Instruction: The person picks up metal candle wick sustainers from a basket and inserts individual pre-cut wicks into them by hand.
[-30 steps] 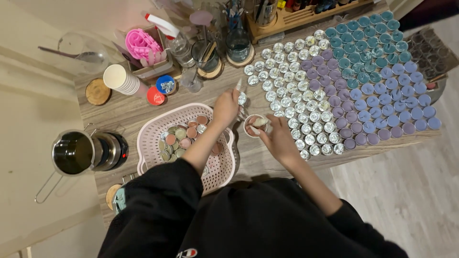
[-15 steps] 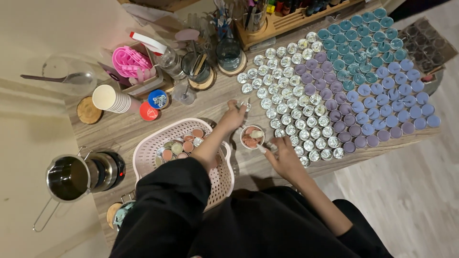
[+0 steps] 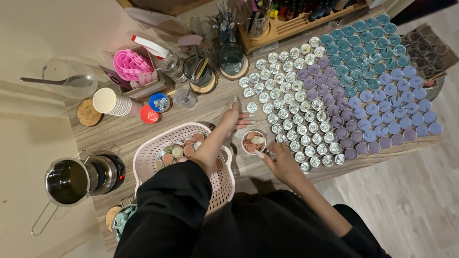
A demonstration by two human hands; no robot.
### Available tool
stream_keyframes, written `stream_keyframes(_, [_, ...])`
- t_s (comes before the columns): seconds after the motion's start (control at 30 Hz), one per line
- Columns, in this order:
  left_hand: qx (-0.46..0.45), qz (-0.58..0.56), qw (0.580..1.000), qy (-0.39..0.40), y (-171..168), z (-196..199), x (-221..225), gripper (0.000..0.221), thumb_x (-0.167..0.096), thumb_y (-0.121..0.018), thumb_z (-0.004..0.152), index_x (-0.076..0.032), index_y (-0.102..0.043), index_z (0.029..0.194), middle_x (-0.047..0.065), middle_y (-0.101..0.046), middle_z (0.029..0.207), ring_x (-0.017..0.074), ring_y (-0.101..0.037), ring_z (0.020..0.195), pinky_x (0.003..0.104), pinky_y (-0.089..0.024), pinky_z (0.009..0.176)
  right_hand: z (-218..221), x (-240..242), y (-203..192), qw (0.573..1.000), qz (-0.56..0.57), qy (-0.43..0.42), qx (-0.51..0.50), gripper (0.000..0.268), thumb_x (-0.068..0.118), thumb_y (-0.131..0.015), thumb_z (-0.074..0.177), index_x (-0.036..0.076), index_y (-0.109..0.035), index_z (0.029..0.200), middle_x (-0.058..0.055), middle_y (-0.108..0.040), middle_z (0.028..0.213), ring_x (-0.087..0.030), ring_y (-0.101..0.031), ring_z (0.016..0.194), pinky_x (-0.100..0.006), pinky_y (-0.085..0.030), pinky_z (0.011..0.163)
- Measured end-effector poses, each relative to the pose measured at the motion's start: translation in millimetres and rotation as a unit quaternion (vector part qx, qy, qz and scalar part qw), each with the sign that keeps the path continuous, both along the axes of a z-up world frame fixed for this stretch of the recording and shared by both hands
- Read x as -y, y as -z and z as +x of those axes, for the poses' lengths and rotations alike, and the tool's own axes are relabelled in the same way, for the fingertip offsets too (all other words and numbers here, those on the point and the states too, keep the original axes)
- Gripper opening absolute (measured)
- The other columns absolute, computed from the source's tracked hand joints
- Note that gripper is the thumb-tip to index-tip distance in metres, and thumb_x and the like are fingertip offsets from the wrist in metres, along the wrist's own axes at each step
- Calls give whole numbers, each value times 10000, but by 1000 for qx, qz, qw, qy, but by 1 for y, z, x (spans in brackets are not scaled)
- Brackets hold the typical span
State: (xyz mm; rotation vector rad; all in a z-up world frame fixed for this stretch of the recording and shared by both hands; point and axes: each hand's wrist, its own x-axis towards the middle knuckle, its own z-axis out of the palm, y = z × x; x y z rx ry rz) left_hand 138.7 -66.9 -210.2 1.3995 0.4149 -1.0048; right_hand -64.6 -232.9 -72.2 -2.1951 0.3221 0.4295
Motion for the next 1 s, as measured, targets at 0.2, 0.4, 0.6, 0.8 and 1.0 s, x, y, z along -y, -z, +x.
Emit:
stream_keyframes(0.2, [-15, -7, 1000, -26, -2, 3, 6, 768, -575, -264, 1030, 37, -381, 1479, 177, -671, 1306, 284, -718, 1068, 394, -562, 936, 0, 1, 3, 1000, -16, -5, -15, 427, 302, -678, 927, -10, -579, 1202, -198, -602, 1186, -318, -725, 861, -430, -569, 819])
stream_keyframes(0.4, [-7, -7, 998, -60, 5, 4, 14, 744, -555, -294, 1033, 38, -416, 1466, 150, -664, 1306, 274, -711, 1062, 394, -547, 930, 3, -1, 0, 999, -36, -29, 18, 422, 310, -691, 926, -13, -595, 1178, -211, -601, 1177, -362, -688, 906, -451, -548, 820])
stream_keyframes(0.6, [-8, 41, 998, -56, -29, 5, 15, 639, -514, -326, 1036, -14, -450, 1414, 148, -680, 1197, 254, -721, 939, 375, -572, 824, 12, -3, -5, 999, -27, -20, -12, 406, 297, -706, 928, -13, -587, 1160, -197, -610, 1144, -327, -687, 887, -425, -559, 802])
stream_keyframes(0.8, [326, 147, 933, -37, -137, -24, -22, 370, -274, -515, 1047, -29, -528, 1324, 117, -720, 1035, 170, -721, 830, 281, -595, 757, 27, -1, -26, 998, -29, 34, 41, 687, 310, -788, 843, -22, -465, 1350, -208, -609, 1086, -300, -671, 896, -420, -566, 749])
stream_keyframes(1.0, [394, 288, 860, -152, -186, -89, -131, 306, -227, -619, 991, -6, -554, 1192, 113, -714, 959, 188, -710, 723, 323, -564, 644, 38, -8, -48, 992, -65, -65, 91, 808, 289, -838, 759, 133, -470, 1461, -230, -560, 1156, -360, -645, 938, -452, -550, 773])
